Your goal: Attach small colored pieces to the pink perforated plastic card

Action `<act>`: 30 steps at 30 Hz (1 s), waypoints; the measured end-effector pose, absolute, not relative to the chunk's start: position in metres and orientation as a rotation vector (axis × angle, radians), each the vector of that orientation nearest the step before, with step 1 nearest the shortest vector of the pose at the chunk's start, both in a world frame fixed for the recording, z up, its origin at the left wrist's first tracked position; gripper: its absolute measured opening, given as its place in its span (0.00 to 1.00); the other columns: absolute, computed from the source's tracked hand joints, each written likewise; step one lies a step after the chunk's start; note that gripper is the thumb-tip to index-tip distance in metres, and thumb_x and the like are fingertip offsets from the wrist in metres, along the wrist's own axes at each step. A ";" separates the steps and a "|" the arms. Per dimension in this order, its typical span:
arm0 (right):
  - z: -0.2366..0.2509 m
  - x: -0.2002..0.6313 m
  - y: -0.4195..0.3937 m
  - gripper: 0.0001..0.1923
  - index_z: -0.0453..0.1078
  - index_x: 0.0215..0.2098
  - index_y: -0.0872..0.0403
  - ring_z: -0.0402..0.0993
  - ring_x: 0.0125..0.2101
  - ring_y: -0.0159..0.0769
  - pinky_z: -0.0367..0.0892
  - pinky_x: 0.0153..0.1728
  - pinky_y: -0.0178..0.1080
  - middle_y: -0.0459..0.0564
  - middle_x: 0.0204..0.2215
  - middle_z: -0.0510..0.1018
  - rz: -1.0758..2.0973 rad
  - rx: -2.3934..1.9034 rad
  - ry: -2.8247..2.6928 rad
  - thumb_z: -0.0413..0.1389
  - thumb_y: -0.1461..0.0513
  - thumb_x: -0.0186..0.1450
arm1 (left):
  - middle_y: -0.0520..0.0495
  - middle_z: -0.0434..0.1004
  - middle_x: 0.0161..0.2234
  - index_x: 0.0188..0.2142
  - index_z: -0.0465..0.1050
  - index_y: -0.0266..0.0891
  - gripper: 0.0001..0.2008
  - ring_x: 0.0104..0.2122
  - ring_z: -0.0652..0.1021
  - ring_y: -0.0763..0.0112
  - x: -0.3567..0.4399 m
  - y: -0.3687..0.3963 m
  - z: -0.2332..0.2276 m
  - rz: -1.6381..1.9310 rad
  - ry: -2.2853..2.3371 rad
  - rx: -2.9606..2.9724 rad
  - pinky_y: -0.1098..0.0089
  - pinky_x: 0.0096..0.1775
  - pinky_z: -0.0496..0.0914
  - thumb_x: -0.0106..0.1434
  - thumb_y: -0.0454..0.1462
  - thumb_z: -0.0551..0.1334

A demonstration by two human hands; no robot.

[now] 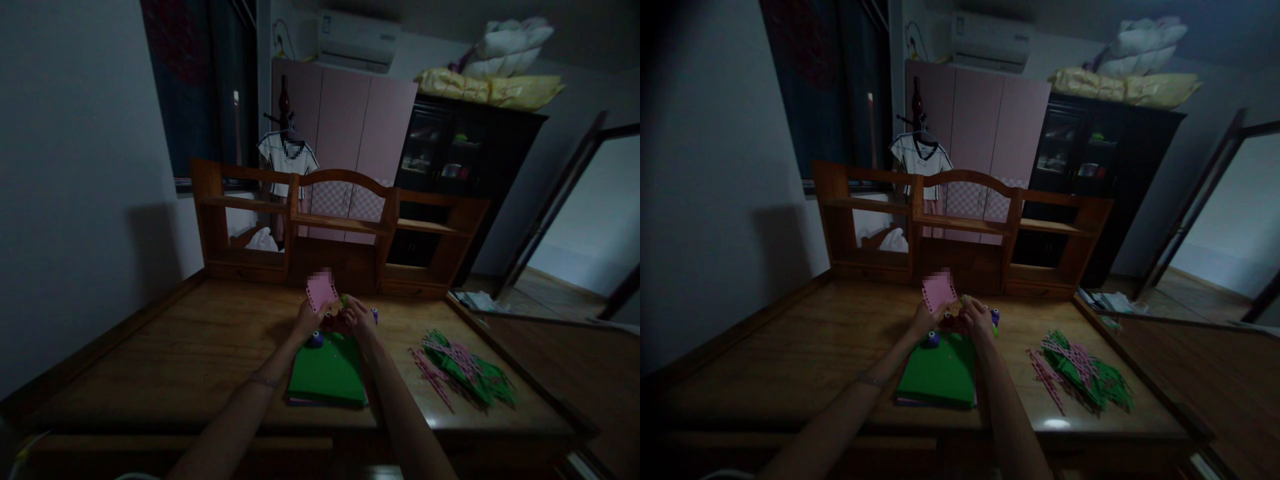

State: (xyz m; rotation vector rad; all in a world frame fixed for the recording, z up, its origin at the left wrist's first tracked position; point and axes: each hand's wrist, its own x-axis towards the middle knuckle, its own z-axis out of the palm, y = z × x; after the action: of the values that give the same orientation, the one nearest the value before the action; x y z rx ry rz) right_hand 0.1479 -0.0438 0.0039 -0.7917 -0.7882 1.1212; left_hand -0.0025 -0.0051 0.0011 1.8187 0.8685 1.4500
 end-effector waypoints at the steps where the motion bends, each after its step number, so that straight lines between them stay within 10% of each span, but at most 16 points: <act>1: 0.005 0.147 -0.045 0.18 0.72 0.35 0.53 0.71 0.28 0.29 0.66 0.28 0.31 0.47 0.32 0.75 1.125 -0.789 -0.811 0.67 0.55 0.48 | 0.43 0.78 0.34 0.36 0.74 0.34 0.14 0.35 0.77 0.66 -0.003 -0.006 0.002 1.450 0.883 1.823 0.70 0.37 0.71 0.60 0.43 0.57; 30: 0.015 0.137 -0.061 0.20 0.71 0.40 0.53 0.73 0.37 0.36 0.68 0.36 0.35 0.50 0.40 0.75 1.211 -0.820 -1.062 0.65 0.58 0.51 | 0.42 0.78 0.33 0.36 0.75 0.33 0.16 0.34 0.78 0.66 -0.002 -0.013 0.014 1.495 0.952 1.799 0.72 0.34 0.70 0.60 0.45 0.57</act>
State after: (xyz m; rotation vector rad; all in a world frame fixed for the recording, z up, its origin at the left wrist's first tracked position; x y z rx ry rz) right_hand 0.1374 -0.0609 0.0147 -0.8203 -1.0620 1.2107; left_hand -0.0022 -0.0130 0.0136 1.7990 0.9521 1.4948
